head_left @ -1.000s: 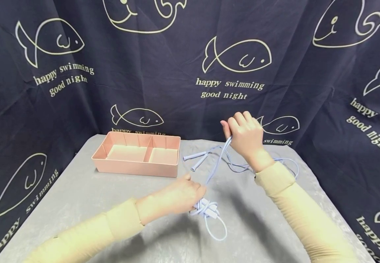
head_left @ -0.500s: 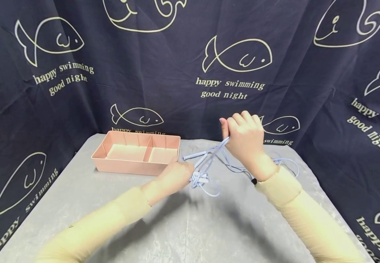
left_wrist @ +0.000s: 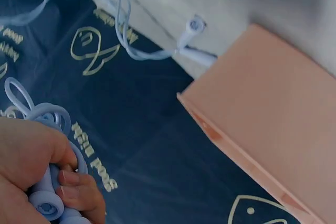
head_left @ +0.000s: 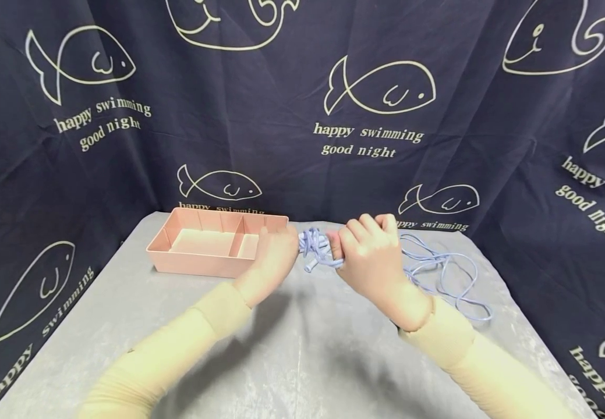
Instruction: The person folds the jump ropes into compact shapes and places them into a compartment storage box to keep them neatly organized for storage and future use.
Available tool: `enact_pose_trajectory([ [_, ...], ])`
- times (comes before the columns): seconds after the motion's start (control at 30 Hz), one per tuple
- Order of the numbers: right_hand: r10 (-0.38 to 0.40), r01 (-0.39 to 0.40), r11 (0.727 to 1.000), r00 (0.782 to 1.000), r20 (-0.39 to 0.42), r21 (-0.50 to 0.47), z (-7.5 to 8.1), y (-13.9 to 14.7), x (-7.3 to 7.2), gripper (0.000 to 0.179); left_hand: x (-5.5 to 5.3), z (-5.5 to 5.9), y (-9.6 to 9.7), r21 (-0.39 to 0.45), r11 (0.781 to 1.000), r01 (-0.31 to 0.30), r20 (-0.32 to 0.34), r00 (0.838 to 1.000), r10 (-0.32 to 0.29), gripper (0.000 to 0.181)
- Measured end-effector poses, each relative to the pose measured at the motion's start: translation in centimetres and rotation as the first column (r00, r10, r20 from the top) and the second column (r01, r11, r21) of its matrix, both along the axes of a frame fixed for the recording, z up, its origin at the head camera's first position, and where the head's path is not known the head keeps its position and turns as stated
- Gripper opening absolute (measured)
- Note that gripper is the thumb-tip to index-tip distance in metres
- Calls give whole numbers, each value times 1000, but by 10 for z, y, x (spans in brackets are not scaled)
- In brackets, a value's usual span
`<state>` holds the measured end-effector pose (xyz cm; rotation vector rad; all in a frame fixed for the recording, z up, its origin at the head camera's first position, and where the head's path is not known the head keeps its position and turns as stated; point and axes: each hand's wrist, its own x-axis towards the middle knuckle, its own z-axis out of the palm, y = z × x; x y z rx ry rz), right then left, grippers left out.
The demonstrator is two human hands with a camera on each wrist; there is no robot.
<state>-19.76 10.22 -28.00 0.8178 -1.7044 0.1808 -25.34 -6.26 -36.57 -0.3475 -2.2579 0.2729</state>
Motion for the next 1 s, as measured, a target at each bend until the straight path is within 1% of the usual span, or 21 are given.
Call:
enact_pose_trajectory([
  [0.03, 8, -8, 1000, 1000, -12, 6, -4, 0, 1, 45, -2, 3, -1, 20, 1000, -12, 4, 1000, 12, 2],
  [0.17, 25, -24, 999, 999, -47, 24, -20, 0, 4, 49, -7, 13, -6, 83, 996, -36, 37, 999, 33, 9],
  [0.4, -15, 18, 997, 999, -35, 71, -53, 3, -1, 50, -11, 32, -14, 189, 982, -20, 85, 996, 4, 26],
  [0.47, -25, 28, 996, 999, -36, 80, -61, 4, -3, 50, -11, 37, -16, 217, 976, -7, 86, 996, -12, 26],
  [0.6, -42, 46, 994, 998, -39, 102, -74, 5, -10, 48, -9, 45, -18, 262, 964, 53, 47, 997, -67, 27],
  [0.73, -61, 64, 989, 998, -24, 136, -90, 6, -18, 46, -4, 51, -18, 290, 949, 122, 26, 990, -136, 28],
  [0.87, -87, 83, 982, 996, 17, 170, -104, 8, -27, 45, 3, 56, -16, 282, 943, 175, 5, 983, -184, 28],
  [1.0, -125, 115, 976, 991, 42, 187, -112, 11, -35, 44, 13, 60, -13, 250, 941, 227, -22, 973, -228, 31],
])
